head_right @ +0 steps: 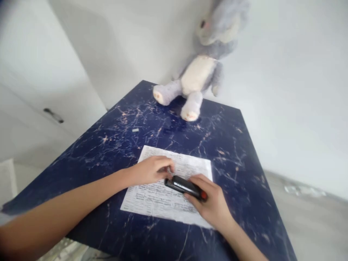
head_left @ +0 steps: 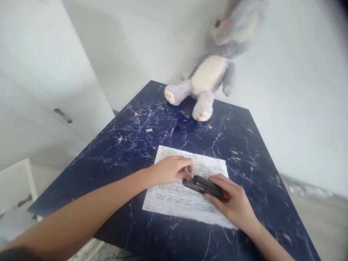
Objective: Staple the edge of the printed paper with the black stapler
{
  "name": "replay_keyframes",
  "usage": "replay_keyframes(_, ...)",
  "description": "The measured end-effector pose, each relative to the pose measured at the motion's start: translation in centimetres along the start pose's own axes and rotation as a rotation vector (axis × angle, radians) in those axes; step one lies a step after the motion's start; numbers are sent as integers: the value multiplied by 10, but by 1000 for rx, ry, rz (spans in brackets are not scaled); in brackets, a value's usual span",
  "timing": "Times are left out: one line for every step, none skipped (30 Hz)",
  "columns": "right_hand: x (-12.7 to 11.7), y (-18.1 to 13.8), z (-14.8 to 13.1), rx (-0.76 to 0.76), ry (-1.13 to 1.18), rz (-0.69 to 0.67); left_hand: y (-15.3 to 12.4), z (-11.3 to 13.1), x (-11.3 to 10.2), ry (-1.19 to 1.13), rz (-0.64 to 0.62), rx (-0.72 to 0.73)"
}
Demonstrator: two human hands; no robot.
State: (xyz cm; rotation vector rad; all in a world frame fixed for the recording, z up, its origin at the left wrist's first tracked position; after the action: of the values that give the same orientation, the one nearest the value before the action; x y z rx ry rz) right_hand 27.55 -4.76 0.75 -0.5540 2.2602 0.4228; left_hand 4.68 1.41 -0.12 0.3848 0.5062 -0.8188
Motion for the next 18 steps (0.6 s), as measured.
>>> replay_keyframes(-1,2,-1,-43,30,-36,-1,-1,-5,-27,32,-29)
replay_keyframes(-3,4,-1,-96,60,-91,-2,-3,-11,-53,65,-61)
replay_keyframes(-5,4,0,-149,97,-130,-1,-6,-17,-54,72,-83)
replay_keyframes(-11,4,3,-177,140,-120,0,-9,-23,-48,86,-89)
replay_keyframes(-18,4,7,-190,173,-81,2,-12,-28,-50,102,-85)
replay_keyframes(-25,3,12,-187,192,-18,4,-15,-31,-52,93,-86)
replay_keyframes(-32,2,16,-168,194,56,5,-18,-33,-54,86,-82)
replay_keyframes(-37,1,21,-142,180,125,7,-19,-33,-53,77,-78)
replay_keyframes(-41,-1,24,-115,154,178,8,-20,-33,-48,69,-77)
replay_keyframes(-44,-2,26,-91,127,213,8,-18,-32,-36,69,-79)
replay_keyframes(-44,-4,28,-72,102,232,9,-13,-32,-18,79,-83)
replay_keyframes(-44,-7,28,-53,83,241,8,-6,-33,6,99,-98)
replay_keyframes(-42,-10,29,-35,69,247,7,3,-34,35,133,-113)
replay_keyframes(-40,-14,31,-13,56,247,4,14,-37,70,181,-134)
replay_keyframes(-38,-20,34,22,39,259,-1,26,-41,108,229,-159)
replay_keyframes(-35,-25,40,56,21,268,-9,38,-45,140,275,-187)
replay_keyframes(-32,-29,48,99,-10,252,-21,51,-49,172,323,-193)
replay_keyframes(-30,-32,58,139,-50,243,-37,65,-52,193,408,-123)
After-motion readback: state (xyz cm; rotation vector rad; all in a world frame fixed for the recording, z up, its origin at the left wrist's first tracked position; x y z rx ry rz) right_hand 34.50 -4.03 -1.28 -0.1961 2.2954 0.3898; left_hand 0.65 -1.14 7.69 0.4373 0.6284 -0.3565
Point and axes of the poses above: each hand's wrist, its own y-axis towards the middle knuckle, its own x-axis out of the palm, z = x × y, the point moved 5 cm from there along y, towards the middle knuckle, and after that the axes turned 9 degrees about -z, right-handed, at the moved point
